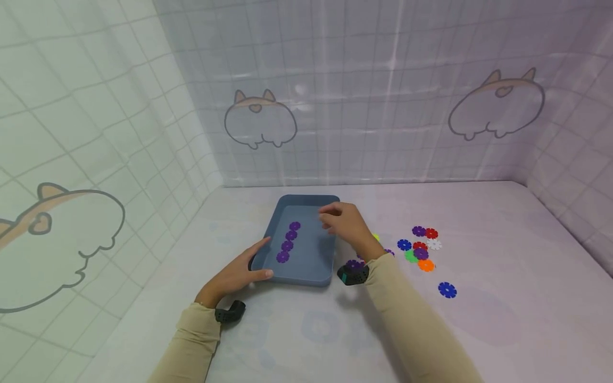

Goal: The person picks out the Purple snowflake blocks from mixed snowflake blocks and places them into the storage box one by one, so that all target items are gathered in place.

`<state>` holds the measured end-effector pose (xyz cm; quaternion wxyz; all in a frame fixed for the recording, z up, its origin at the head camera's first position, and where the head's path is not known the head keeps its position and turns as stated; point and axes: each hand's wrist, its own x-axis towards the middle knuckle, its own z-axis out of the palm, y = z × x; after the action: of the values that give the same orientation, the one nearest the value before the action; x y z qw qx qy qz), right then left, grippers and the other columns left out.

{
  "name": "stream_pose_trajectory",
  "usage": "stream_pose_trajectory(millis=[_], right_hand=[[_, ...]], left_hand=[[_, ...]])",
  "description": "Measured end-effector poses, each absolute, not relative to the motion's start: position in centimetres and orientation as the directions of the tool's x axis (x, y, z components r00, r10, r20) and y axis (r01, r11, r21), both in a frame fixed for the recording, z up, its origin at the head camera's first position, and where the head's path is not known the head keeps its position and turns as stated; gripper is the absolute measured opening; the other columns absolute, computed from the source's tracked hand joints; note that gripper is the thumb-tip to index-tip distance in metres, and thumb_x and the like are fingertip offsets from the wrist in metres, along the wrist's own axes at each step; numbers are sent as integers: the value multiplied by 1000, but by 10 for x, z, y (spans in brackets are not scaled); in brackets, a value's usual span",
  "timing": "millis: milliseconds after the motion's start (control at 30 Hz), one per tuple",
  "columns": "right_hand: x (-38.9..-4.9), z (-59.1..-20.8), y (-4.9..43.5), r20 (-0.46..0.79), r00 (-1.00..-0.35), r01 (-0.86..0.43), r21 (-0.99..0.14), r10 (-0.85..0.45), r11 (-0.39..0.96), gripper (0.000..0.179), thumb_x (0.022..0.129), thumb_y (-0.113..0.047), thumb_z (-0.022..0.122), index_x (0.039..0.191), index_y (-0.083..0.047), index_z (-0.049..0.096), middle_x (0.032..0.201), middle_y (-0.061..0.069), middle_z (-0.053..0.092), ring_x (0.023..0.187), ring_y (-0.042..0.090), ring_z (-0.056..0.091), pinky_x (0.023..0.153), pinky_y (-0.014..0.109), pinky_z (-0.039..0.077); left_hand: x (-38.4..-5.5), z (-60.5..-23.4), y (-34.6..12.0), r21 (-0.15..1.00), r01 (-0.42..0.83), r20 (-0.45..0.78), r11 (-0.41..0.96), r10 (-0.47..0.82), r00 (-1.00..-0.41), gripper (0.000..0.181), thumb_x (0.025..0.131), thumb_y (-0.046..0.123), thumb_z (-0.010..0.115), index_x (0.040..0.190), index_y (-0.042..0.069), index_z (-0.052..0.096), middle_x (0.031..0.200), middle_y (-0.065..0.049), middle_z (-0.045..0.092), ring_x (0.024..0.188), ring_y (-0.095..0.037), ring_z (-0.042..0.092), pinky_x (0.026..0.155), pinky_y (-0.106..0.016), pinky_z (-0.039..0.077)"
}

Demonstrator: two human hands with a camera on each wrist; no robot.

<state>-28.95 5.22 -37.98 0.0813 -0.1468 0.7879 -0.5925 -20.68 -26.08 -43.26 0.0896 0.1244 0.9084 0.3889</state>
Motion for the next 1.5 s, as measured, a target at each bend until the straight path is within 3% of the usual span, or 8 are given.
stream_pose_trajectory(millis=[300, 533, 700, 1167, 1500], right_hand=[[-278, -392, 91, -17, -961, -76, -944, -278, 321, 35, 101, -24, 61, 127, -1, 64, 121, 22, 65, 97, 28, 67, 83, 36, 58], [-270, -398, 110, -45, -962, -60, -926, -268, 372, 37, 101, -26, 60, 130, -2, 63, 120, 20, 66, 102, 32, 66, 86, 41, 57], [-262, -403, 118, -69, -960, -52, -909, -273, 413, 37, 101, -26, 61, 130, -2, 63, 117, 19, 66, 97, 28, 66, 85, 37, 57], [-240, -419, 143, -24, -965, -114, -862, -263, 495, 33, 98, -23, 64, 125, -4, 67, 112, 10, 67, 101, 26, 61, 83, 33, 53], [-230, -426, 149, -30, -959, -115, -867, -281, 485, 28, 98, -16, 66, 122, -1, 67, 103, 10, 68, 79, 24, 61, 70, 32, 54]], left_hand=[[-206, -436, -261, 740, 157, -70, 654, 307, -949, 93, 88, 51, 72, 162, 28, 21, 165, -8, 20, 151, -34, 15, 115, -64, 19], [-208, -434, -262, 741, 162, -59, 652, 303, -951, 93, 88, 52, 73, 162, 30, 21, 165, -7, 20, 151, -34, 16, 115, -64, 19], [-206, -433, -261, 748, 148, -72, 647, 301, -951, 94, 88, 52, 73, 162, 29, 20, 165, -8, 19, 151, -34, 15, 116, -63, 18], [-207, -435, -263, 743, 163, -56, 649, 302, -952, 93, 88, 52, 73, 162, 29, 22, 165, -8, 21, 150, -35, 16, 115, -65, 19], [-208, -434, -263, 742, 172, -54, 648, 314, -948, 93, 88, 53, 72, 162, 28, 21, 165, -8, 20, 151, -35, 15, 114, -65, 19]])
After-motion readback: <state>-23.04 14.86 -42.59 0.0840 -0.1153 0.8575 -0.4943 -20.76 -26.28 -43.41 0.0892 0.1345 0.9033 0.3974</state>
